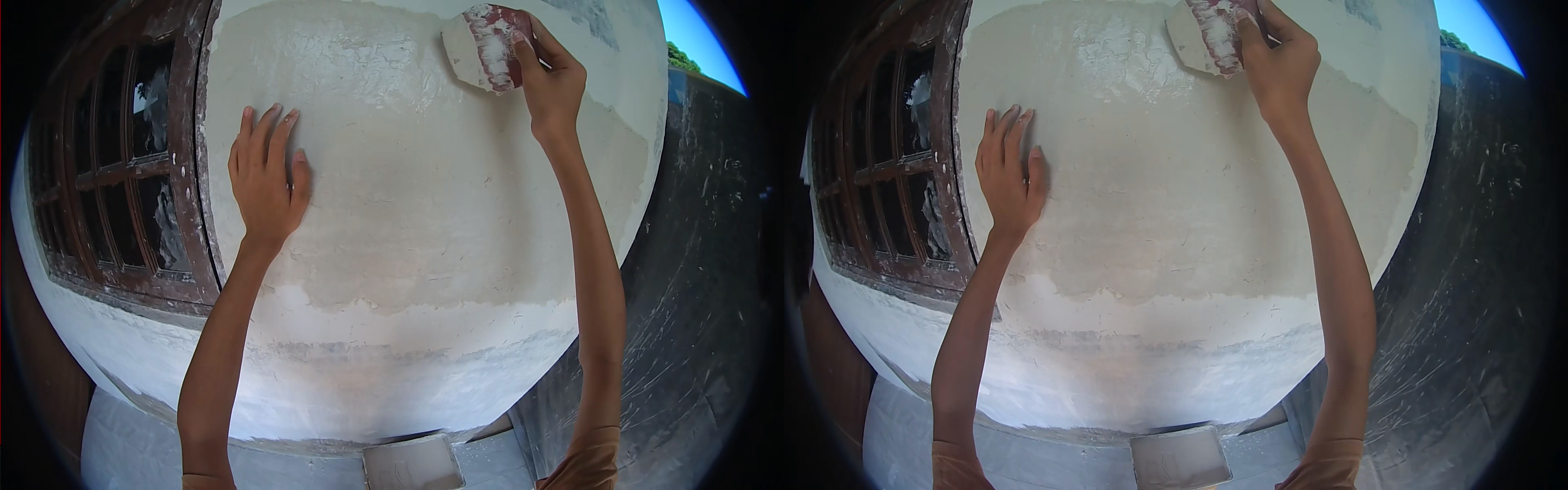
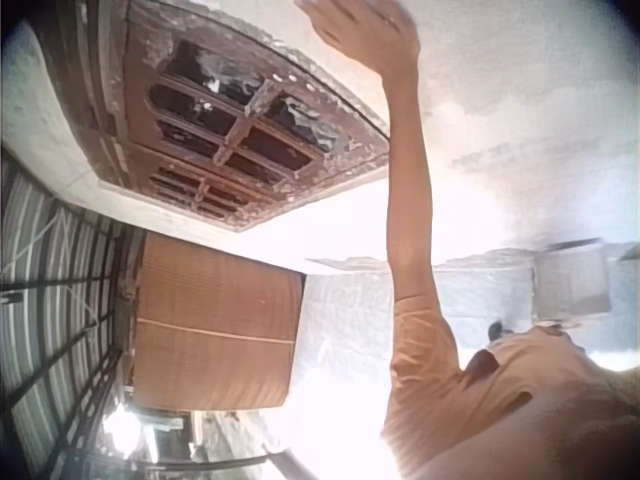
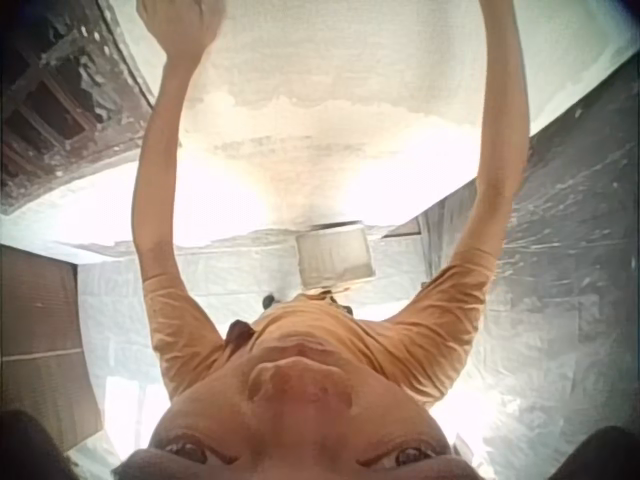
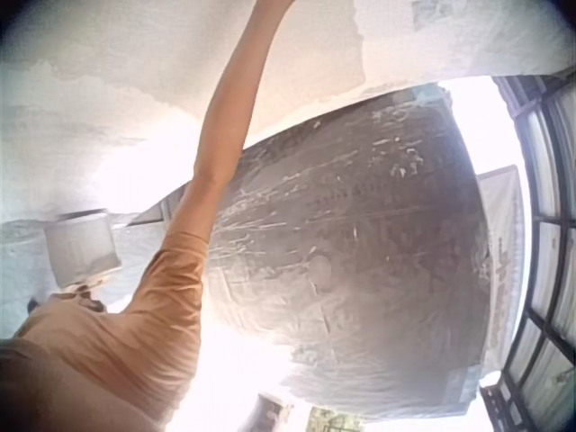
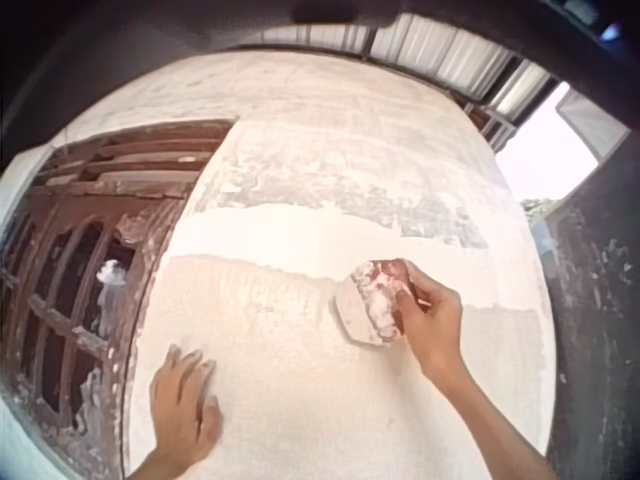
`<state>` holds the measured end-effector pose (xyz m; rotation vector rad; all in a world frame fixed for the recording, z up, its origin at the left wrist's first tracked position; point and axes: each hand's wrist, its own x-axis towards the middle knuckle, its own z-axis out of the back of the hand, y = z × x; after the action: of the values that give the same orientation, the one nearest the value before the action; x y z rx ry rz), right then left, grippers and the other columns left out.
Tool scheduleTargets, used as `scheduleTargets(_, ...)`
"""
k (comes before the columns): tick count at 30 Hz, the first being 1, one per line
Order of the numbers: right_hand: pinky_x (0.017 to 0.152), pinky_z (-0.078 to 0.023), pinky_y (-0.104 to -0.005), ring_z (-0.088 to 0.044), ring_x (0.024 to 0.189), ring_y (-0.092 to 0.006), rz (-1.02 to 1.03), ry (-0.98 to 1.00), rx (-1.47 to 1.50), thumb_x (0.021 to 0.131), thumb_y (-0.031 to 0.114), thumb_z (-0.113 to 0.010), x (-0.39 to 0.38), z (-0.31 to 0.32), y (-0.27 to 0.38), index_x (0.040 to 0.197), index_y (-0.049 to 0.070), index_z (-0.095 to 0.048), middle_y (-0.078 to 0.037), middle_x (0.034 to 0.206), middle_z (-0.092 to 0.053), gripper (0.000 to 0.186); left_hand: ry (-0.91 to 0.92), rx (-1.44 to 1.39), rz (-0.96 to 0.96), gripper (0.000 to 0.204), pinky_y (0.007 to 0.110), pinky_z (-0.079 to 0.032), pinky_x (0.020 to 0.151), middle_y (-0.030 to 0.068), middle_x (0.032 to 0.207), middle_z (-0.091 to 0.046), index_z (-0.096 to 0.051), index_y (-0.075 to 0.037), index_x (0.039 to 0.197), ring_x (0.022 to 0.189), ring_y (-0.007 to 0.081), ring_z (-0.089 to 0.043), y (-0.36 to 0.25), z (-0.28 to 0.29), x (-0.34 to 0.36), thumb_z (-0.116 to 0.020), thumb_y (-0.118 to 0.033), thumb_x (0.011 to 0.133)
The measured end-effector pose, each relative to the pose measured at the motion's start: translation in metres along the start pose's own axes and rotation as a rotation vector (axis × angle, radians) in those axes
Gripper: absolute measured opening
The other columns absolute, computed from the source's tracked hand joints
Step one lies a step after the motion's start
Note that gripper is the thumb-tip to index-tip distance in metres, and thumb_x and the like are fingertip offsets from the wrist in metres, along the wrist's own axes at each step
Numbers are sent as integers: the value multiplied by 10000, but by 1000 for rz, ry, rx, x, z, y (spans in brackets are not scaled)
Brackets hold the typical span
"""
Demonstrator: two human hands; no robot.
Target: The person applies wall putty to a wall around a window frame using a putty knife, patching areas with the filler.
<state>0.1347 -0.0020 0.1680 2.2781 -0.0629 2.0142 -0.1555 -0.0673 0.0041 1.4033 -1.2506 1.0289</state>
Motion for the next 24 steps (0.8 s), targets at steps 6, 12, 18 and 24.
scheduleTargets(6, 803, -522, -260, -650, 849, -116, -50, 519, -71, 869, 88, -660, -42, -17, -8, 1244, 51, -658, -109, 1015, -734, 376, -18, -11, 9, 456, 487, -266, 1102, 119, 1391, -509, -562, -95, 1325, 1399, 361, -341, 1, 1, -2, -526, -159, 875)
scheduleTargets(12, 736, -548, -236, -648, 844, -101, -26, 30, 120, 926, 83, -638, -2, 7, -1, 1298, 24, -609, -111, 1076, -702, 378, 3, 7, 1, 456, 486, -255, 1104, 134, 1406, -497, -533, -63, 1347, 1403, 375, -344, 1, 0, -1, -502, -169, 905)
scheduleTargets(18, 771, -532, -257, -621, 887, -97, -55, 602, -5, 916, 79, -644, -53, -30, 11, 1279, 49, -636, -76, 1068, -701, 364, -25, 4, -6, 448, 488, -262, 1100, 134, 1395, -506, -542, -66, 1339, 1395, 385, -352, 4, 1, -2, -502, -169, 905)
scheduleTargets(24, 762, -555, -258, -662, 847, -109, -70, -21, 33, 916, 80, -644, -6, 8, 2, 1283, 19, -620, -108, 1062, -707, 373, -25, 6, 5, 438, 492, -269, 1092, 133, 1390, -510, -546, -68, 1332, 1386, 391, -365, 0, -1, -3, -500, -171, 908)
